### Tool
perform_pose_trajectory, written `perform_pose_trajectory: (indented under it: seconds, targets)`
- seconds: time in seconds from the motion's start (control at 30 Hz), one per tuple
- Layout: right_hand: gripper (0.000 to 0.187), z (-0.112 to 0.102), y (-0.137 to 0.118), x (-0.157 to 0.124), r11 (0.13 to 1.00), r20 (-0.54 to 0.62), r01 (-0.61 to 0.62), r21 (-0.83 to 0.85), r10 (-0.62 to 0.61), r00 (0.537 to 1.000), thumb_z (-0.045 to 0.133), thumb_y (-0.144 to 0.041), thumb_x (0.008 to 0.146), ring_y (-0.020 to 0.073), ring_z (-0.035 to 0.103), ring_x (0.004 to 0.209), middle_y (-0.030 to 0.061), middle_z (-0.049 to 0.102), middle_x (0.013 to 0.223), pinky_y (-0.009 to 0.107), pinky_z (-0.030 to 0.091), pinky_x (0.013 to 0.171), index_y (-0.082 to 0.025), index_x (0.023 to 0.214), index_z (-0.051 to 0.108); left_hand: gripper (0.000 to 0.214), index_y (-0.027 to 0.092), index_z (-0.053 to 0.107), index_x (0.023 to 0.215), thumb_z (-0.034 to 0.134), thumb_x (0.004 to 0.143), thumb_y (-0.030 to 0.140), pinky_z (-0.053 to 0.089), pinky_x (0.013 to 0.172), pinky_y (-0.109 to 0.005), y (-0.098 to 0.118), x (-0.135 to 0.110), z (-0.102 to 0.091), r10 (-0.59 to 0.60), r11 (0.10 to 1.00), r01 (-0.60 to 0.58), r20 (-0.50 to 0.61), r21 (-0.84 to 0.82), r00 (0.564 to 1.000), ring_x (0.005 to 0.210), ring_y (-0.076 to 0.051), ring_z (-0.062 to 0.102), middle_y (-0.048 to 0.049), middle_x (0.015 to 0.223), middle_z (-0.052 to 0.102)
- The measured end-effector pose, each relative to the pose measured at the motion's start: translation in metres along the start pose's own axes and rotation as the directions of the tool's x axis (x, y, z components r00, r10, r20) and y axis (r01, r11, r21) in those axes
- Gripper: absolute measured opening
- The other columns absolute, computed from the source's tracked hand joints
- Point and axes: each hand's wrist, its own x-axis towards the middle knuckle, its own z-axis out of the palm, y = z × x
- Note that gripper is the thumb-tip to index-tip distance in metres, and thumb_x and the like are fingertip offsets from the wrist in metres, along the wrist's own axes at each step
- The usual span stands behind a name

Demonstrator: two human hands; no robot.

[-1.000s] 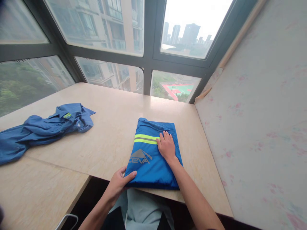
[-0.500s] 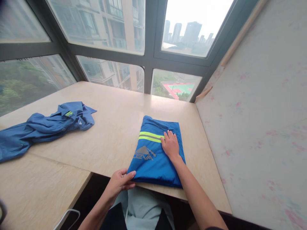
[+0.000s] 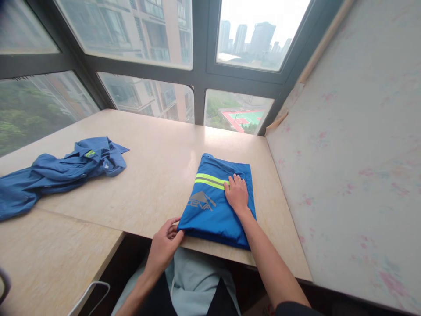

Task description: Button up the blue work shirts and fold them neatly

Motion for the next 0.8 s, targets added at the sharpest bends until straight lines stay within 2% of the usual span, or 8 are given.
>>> perform_pose_trajectory:
  seconds: [0.1,0.17,0.4,0.47,0.57,0.67,0.73,0.8]
  targets:
    - [0.046,0.0,0.007,0.0,1.0,-0.008,-0.011,0.014,0.012,1.0,0.041,-0.035,0.099,0.0297,0.045,0.135,0.0195,0.054,0.141,0.047,0.029,0.114,-0.008,0.131,0.06,0.036,0.019,0.065,0.115,0.058,0.083,0.034,0.057,0.083,-0.032,-0.008,0.0,0.002,0.108,0.992,-0.106,-0.019,0.066,0.994,0.091,-0.022,0.072,-0.0078,0.104,0.074]
    - [0.046,0.0,0.011,0.0,0.999,-0.017,-0.011,0.034,0.011,1.0,0.04,-0.035,0.099,0.0291,0.046,0.134,0.0193,0.054,0.14,0.047,0.029,0.114,-0.008,0.13,0.061,0.035,0.019,0.066,0.114,0.056,0.085,0.035,0.057,0.083,-0.032,-0.012,-0.001,0.003,0.118,0.992,-0.116,-0.025,0.058,0.993,0.093,-0.022,0.072,-0.0082,0.107,0.074]
    - [0.044,0.002,0.016,0.001,0.996,-0.045,-0.026,0.086,0.03,0.999,0.038,-0.031,0.097,0.028,0.049,0.132,0.0187,0.058,0.137,0.045,0.031,0.113,-0.007,0.124,0.064,0.035,0.019,0.066,0.107,0.062,0.079,0.04,0.059,0.072,-0.031,-0.005,0.0,0.012,-0.092,0.992,0.081,-0.106,-0.097,0.99,0.078,-0.023,0.073,-0.0056,0.09,0.075]
    - [0.044,0.002,0.015,0.001,0.996,-0.05,-0.026,0.088,0.031,0.998,0.038,-0.031,0.098,0.0278,0.049,0.132,0.0187,0.058,0.137,0.046,0.031,0.113,-0.008,0.124,0.064,0.034,0.018,0.064,0.1,0.067,0.074,0.039,0.059,0.071,-0.032,0.001,0.002,0.012,-0.207,0.958,0.189,-0.067,-0.215,0.976,0.075,-0.022,0.072,-0.0045,0.081,0.073]
    - [0.044,0.002,0.012,0.0,0.997,-0.05,-0.031,0.075,0.035,0.998,0.037,-0.03,0.098,0.0284,0.049,0.132,0.0191,0.057,0.137,0.046,0.03,0.113,-0.007,0.124,0.064,0.032,0.017,0.059,0.089,0.074,0.066,0.033,0.059,0.075,-0.034,0.01,0.005,0.006,-0.377,0.839,0.389,0.108,-0.379,0.92,0.074,-0.021,0.071,-0.0039,0.075,0.07]
    - [0.044,0.001,0.008,0.0,0.998,-0.049,-0.037,0.049,0.039,0.998,0.038,-0.029,0.098,0.029,0.049,0.132,0.0198,0.057,0.138,0.046,0.03,0.113,-0.006,0.125,0.063,0.034,0.017,0.06,0.094,0.074,0.07,0.038,0.058,0.081,-0.035,0.02,0.011,0.002,-0.393,0.726,0.476,0.267,-0.496,0.88,0.077,-0.019,0.07,-0.0055,0.082,0.071]
    - [0.044,0.0,0.006,0.0,0.999,-0.052,-0.034,0.033,0.036,0.998,0.037,-0.029,0.098,0.029,0.048,0.132,0.02,0.057,0.137,0.046,0.03,0.113,-0.006,0.125,0.063,0.04,0.017,0.063,0.099,0.074,0.073,0.045,0.057,0.078,-0.033,0.025,0.017,0.002,-0.365,0.749,0.461,0.284,-0.476,0.887,0.078,-0.018,0.069,-0.0061,0.088,0.071]
    - [0.044,0.0,0.006,-0.001,1.0,-0.053,-0.026,0.015,0.027,0.998,0.036,-0.029,0.098,0.029,0.048,0.132,0.0201,0.057,0.138,0.046,0.03,0.113,-0.005,0.125,0.062,0.045,0.015,0.067,0.098,0.076,0.069,0.049,0.056,0.07,-0.03,0.027,0.027,0.005,-0.329,0.833,0.412,0.269,-0.37,0.905,0.076,-0.018,0.067,-0.0069,0.088,0.071]
